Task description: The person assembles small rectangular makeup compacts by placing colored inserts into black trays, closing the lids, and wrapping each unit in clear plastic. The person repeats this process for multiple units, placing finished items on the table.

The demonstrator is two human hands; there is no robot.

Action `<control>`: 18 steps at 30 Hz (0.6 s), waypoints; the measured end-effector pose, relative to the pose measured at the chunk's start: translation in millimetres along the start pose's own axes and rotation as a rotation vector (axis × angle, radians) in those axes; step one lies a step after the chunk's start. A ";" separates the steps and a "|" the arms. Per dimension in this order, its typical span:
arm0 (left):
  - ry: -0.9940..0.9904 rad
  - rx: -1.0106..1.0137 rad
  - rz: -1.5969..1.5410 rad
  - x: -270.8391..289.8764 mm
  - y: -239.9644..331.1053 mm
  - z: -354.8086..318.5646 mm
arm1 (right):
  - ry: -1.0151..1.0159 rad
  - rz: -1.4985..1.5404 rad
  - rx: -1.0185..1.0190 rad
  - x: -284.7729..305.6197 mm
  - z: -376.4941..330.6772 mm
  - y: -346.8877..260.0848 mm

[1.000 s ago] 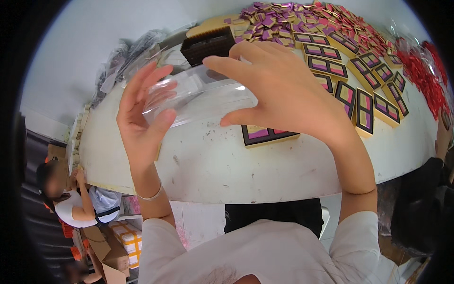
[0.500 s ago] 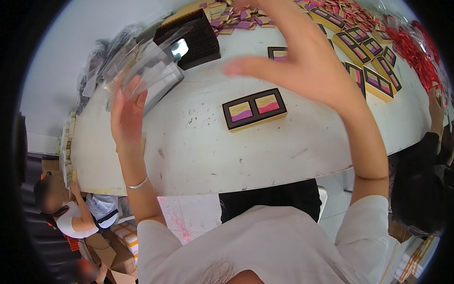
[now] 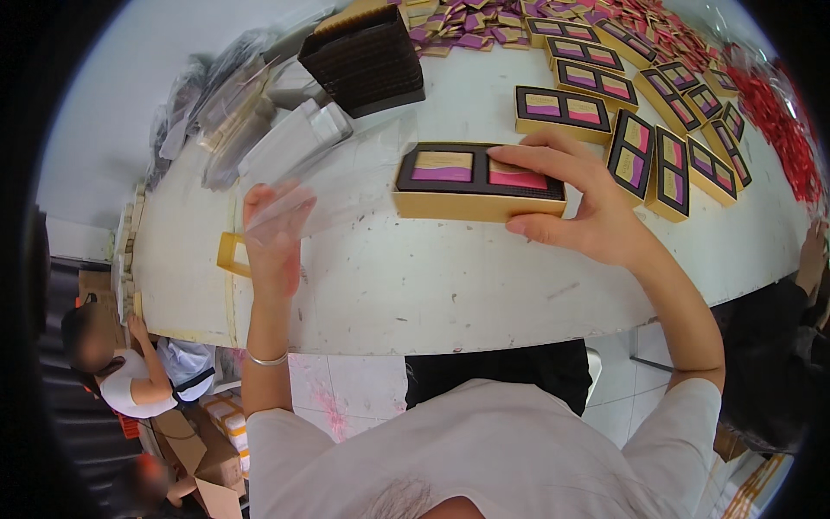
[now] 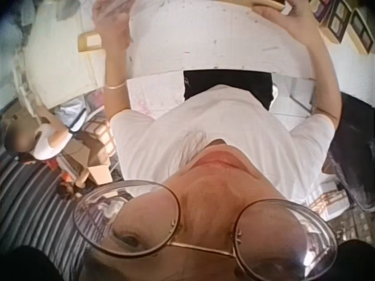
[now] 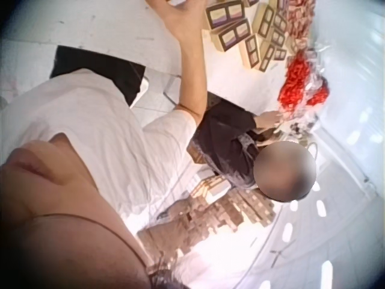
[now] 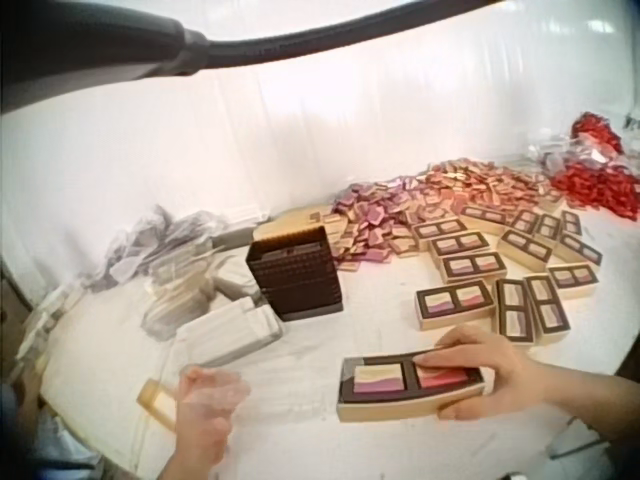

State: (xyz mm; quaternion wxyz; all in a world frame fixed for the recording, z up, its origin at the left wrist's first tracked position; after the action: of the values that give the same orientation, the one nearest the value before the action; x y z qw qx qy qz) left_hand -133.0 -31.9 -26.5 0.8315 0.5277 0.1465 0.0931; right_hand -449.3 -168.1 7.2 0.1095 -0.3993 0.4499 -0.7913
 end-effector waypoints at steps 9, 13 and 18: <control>-0.086 0.062 -0.045 -19.9 11.4 2.9 | 0.078 0.013 0.272 13.8 8.8 -10.0; -0.111 0.073 -0.025 -21.0 15.9 6.8 | 0.154 -0.045 0.256 13.5 8.8 -16.5; -0.185 -0.062 -0.037 -17.4 20.8 10.8 | 0.115 -0.101 0.295 11.2 0.6 -18.7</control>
State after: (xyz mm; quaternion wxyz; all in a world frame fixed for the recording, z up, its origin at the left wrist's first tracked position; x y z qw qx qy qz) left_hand -145.7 -37.7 -0.8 0.8590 0.5053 0.0759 0.0332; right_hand -452.7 -163.7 28.3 0.1009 -0.3550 0.3139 -0.8748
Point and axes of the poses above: each hand's wrist, its own z-axis towards the middle knuckle, its own x-axis out of the back of the hand, y = z × x, the point moved 2 cm from there along z, towards the middle knuckle, and after that the axes turned 6 degrees about -x, right-handed, at the moved point
